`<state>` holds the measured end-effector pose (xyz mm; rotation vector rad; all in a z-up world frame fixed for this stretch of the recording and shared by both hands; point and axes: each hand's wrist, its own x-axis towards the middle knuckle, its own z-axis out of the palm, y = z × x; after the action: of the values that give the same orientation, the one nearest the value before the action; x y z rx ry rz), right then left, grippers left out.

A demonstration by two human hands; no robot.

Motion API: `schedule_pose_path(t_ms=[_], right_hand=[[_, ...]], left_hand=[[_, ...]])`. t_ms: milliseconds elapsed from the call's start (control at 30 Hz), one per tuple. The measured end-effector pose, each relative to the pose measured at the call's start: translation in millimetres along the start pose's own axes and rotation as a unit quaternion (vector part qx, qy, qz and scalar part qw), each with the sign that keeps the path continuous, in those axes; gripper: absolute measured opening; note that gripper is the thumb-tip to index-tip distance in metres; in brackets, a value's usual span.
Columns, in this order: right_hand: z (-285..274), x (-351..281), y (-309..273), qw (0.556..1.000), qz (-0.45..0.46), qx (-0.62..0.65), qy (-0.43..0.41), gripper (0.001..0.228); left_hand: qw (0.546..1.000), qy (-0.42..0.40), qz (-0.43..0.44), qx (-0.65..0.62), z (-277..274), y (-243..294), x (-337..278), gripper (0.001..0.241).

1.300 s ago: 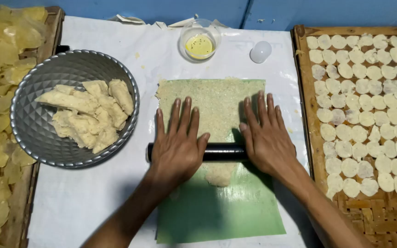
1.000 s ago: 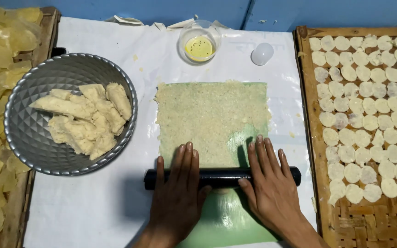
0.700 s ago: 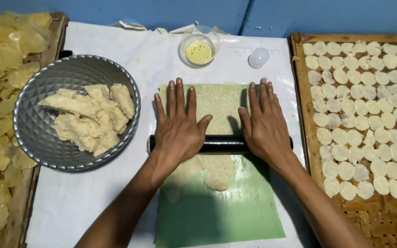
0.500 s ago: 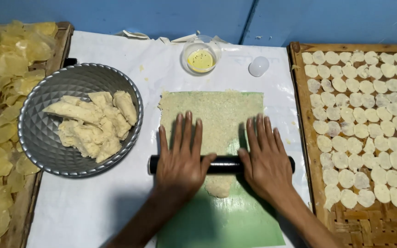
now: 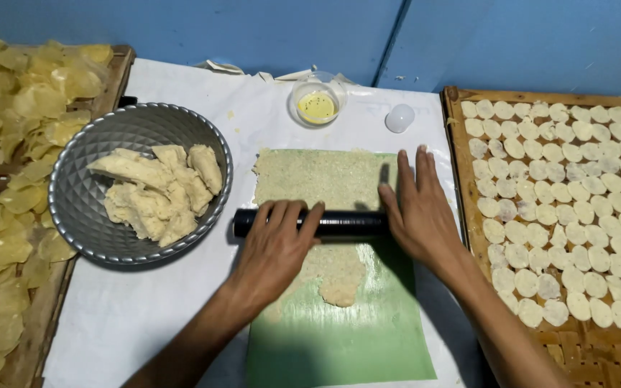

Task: Flattening pieces of dough using a rolling pin and placing the finished crackers on a drying tray.

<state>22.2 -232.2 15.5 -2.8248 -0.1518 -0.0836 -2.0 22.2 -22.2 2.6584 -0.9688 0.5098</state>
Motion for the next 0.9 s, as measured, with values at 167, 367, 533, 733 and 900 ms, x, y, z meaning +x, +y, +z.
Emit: schedule_pose_path(t_ms=[167, 367, 533, 733, 900], right_hand=[[10.6, 65.7, 14.9, 1.0, 0.005, -0.004, 0.004, 0.087], [17.9, 67.3, 12.7, 1.0, -0.015, -0.005, 0.014, 0.081], [27.6, 28.9, 16.9, 0.998, -0.029, -0.048, 0.026, 0.075], [47.9, -64.1, 28.7, 0.99, -0.091, -0.08, 0.071, 0.072], [38.6, -108.3, 23.1, 0.991, -0.101, -0.079, 0.046, 0.072]], left_hand=[[0.997, -0.052, -0.031, -0.041, 15.4, -38.3, 41.6, 0.046], [0.992, 0.037, -0.093, -0.074, 9.3, -47.0, 78.0, 0.053], [0.988, -0.022, -0.127, -0.081, -7.0, -15.2, 59.0, 0.06], [0.996, 0.072, -0.053, 0.001, 3.9, 32.1, -20.4, 0.069], [0.996, 0.079, -0.033, -0.03, -8.4, 56.4, -57.1, 0.065]])
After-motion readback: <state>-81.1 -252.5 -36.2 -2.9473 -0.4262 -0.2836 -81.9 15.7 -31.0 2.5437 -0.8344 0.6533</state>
